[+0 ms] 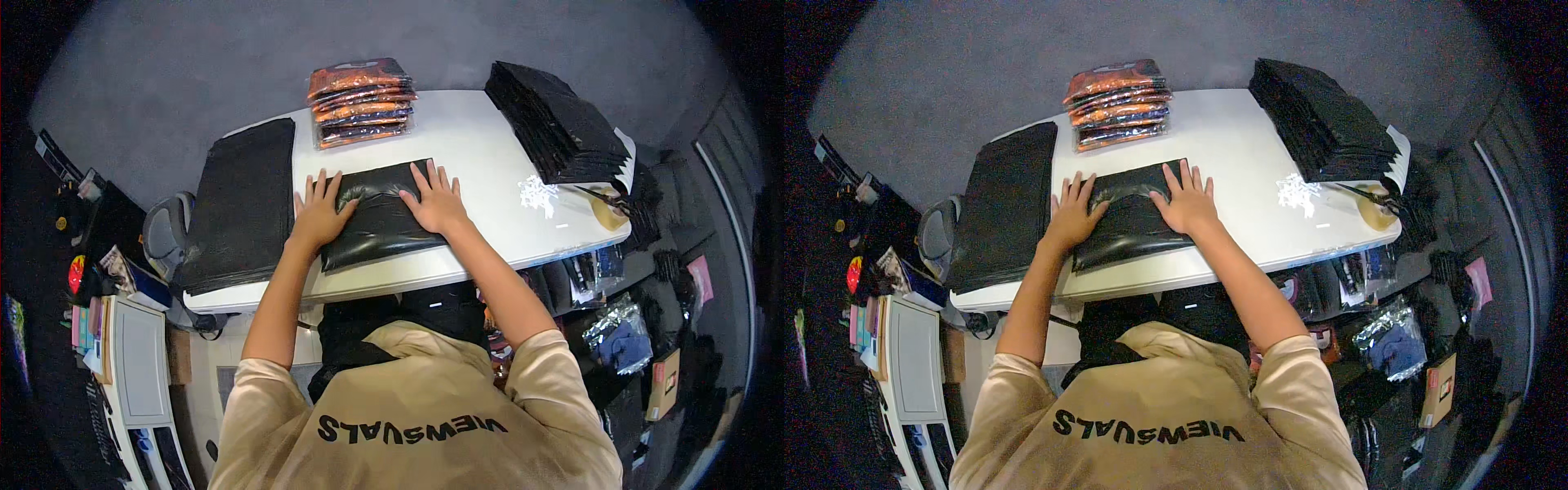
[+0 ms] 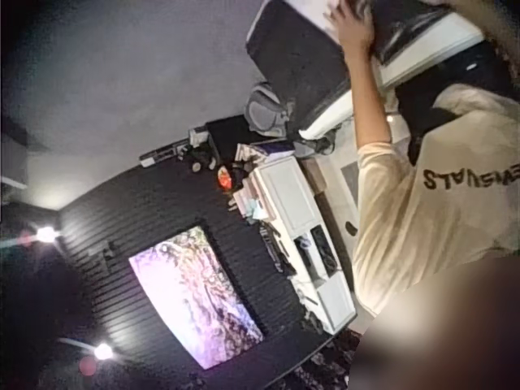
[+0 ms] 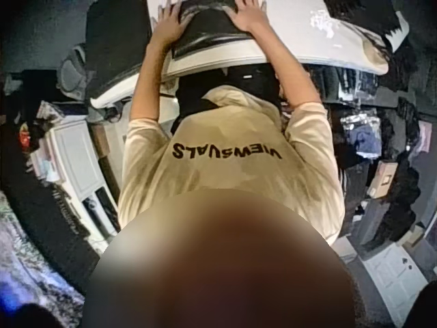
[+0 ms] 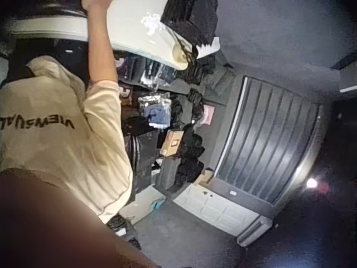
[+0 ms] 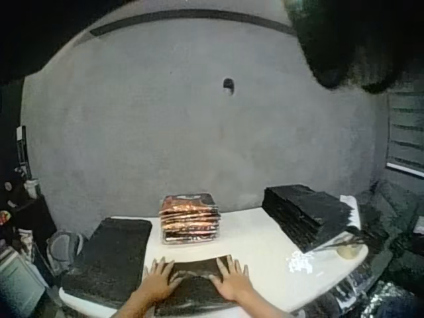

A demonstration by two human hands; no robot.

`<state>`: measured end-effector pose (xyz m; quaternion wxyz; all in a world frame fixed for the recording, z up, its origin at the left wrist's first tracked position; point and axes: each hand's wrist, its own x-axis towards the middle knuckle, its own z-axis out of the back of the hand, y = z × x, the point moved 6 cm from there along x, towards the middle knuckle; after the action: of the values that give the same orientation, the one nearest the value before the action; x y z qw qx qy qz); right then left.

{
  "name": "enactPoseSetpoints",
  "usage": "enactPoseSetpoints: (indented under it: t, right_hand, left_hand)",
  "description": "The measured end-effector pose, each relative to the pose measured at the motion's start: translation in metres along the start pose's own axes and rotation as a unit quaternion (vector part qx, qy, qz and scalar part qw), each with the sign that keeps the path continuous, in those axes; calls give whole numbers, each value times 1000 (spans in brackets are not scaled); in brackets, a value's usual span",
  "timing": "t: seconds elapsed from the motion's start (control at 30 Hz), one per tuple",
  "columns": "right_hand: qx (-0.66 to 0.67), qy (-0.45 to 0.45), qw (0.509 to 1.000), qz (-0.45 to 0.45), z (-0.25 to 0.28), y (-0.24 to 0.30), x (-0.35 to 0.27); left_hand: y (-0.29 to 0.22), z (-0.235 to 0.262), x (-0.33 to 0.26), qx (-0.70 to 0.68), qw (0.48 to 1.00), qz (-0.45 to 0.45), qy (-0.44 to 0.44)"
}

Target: Packing folded shirts into black poly mailer bags and applying labels.

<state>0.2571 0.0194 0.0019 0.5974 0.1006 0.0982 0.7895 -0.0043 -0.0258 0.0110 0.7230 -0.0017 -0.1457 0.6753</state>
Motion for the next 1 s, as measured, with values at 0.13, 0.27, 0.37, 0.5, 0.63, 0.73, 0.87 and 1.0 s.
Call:
enactPoseSetpoints:
  t: [0.13, 0.27, 0.37, 0.5, 0.63, 0.73, 0.87, 1.0]
  right_hand:
    - [13, -23, 1000, 2, -3, -10, -5]
    - [-2, -117, 989, 89, 22, 13, -31]
    - [63, -87, 969, 222, 23, 35, -44]
    - [66, -81, 966, 237, 13, 46, -73]
    - [45, -97, 971, 213, 15, 35, -94]
    - [49, -104, 972, 206, 19, 33, -102]
    - [49, -105, 972, 202, 23, 33, -105]
    - [50, -104, 974, 196, 20, 30, -104]
  left_hand:
    - [4, 7, -18, -29, 999, -4, -27]
    - [-19, 25, -38, -43, 993, -71, -79]
    - [-59, 23, -47, -70, 989, -129, -35]
    - [-94, 17, -69, -15, 993, -111, -31]
    - [-90, 29, -83, -10, 994, -97, -43]
    - [-84, 52, -80, -90, 991, -69, -70]
    - [-89, 62, -47, -154, 972, -96, -146]
    - [-105, 45, 7, -177, 948, -212, -161]
